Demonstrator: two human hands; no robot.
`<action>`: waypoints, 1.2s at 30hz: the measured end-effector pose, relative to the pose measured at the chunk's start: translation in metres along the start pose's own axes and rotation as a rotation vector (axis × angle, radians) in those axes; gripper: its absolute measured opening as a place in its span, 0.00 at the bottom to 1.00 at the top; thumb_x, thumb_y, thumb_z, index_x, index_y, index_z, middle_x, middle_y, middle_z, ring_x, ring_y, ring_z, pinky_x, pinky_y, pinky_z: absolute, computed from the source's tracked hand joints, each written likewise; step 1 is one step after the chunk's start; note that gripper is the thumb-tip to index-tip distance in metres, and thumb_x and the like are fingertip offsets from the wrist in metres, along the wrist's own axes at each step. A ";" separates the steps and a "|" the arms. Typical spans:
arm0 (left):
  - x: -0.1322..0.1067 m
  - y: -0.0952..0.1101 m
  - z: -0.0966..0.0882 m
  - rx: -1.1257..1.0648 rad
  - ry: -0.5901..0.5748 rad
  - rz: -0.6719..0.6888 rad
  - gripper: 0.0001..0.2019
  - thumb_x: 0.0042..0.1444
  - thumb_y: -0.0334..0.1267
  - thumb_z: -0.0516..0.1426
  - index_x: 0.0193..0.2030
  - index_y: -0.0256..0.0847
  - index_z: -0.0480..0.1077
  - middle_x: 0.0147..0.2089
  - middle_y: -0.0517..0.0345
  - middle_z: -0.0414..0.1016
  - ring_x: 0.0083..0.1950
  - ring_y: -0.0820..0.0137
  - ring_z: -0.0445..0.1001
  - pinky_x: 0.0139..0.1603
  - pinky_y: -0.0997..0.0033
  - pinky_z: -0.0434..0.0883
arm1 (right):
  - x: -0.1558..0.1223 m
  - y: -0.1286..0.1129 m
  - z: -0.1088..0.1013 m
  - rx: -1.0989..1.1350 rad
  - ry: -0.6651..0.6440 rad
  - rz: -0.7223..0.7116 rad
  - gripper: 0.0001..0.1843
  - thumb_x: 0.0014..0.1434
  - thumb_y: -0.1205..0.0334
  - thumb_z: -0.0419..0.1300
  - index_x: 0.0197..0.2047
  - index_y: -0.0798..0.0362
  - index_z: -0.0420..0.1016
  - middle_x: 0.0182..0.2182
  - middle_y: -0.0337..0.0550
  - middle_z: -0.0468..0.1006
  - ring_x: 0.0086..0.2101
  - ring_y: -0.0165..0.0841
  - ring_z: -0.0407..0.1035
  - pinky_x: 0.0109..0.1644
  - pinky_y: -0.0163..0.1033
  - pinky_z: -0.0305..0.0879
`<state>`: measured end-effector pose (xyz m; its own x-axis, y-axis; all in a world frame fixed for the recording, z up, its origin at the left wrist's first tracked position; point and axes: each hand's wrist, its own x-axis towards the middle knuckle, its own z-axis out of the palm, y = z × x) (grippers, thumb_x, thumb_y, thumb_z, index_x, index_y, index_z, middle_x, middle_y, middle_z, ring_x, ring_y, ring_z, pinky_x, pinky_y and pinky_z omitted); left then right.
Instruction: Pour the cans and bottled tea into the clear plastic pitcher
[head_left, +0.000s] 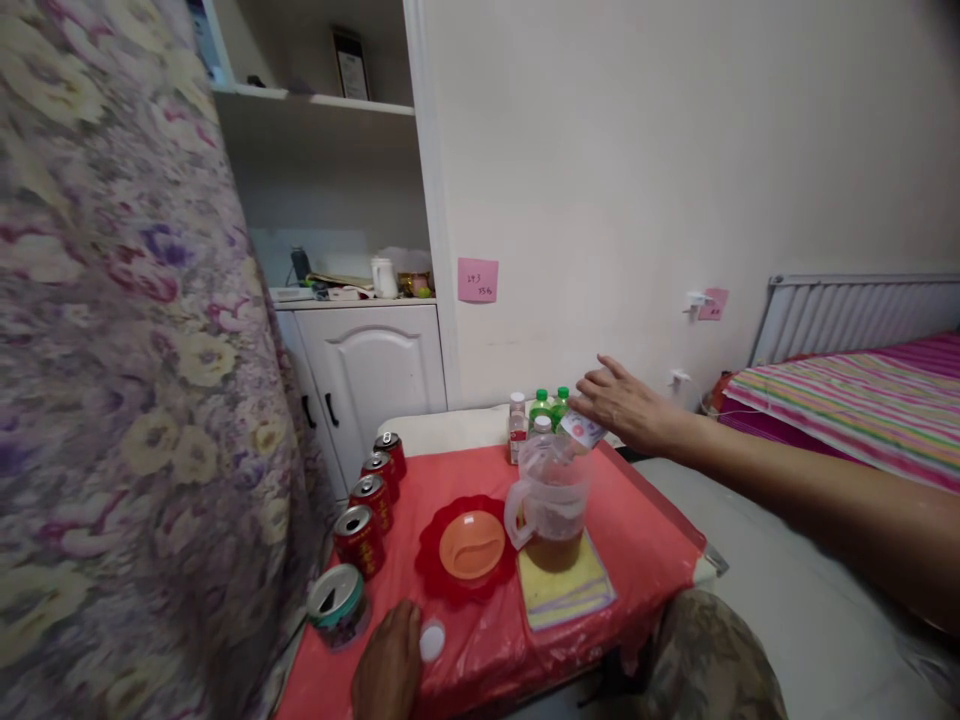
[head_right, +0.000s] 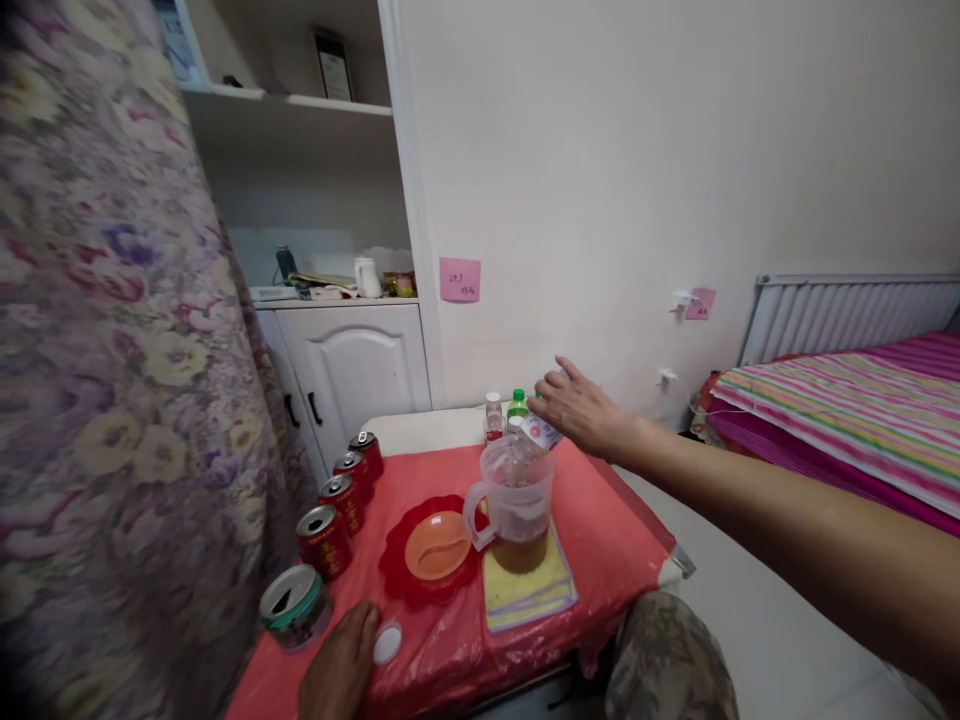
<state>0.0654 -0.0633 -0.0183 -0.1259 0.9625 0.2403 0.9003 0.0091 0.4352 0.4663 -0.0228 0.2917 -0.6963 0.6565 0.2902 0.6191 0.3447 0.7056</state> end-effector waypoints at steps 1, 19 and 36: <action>-0.001 -0.001 -0.001 -0.011 -0.002 0.010 0.23 0.62 0.42 0.42 0.47 0.37 0.76 0.53 0.43 0.82 0.55 0.60 0.79 0.58 0.60 0.72 | 0.001 -0.002 0.000 -0.001 0.001 -0.009 0.20 0.57 0.71 0.57 0.53 0.51 0.70 0.43 0.48 0.76 0.46 0.45 0.67 0.67 0.59 0.42; -0.037 0.011 0.002 -0.095 0.098 0.090 0.23 0.57 0.48 0.54 0.54 0.37 0.72 0.50 0.45 0.78 0.52 0.54 0.76 0.55 0.53 0.72 | -0.002 -0.004 -0.004 -0.020 0.034 0.006 0.23 0.56 0.73 0.56 0.55 0.51 0.71 0.44 0.48 0.77 0.47 0.45 0.67 0.67 0.60 0.41; -0.032 0.010 -0.002 -0.271 0.084 0.065 0.18 0.53 0.46 0.56 0.48 0.40 0.73 0.50 0.46 0.80 0.51 0.57 0.79 0.55 0.56 0.75 | -0.023 0.001 0.023 0.019 0.081 0.093 0.17 0.64 0.72 0.52 0.53 0.49 0.70 0.46 0.47 0.78 0.48 0.43 0.69 0.66 0.60 0.44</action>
<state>0.0777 -0.0947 -0.0200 -0.1155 0.9328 0.3413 0.7649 -0.1356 0.6297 0.4915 -0.0222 0.2707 -0.6622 0.6297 0.4060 0.6886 0.2978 0.6612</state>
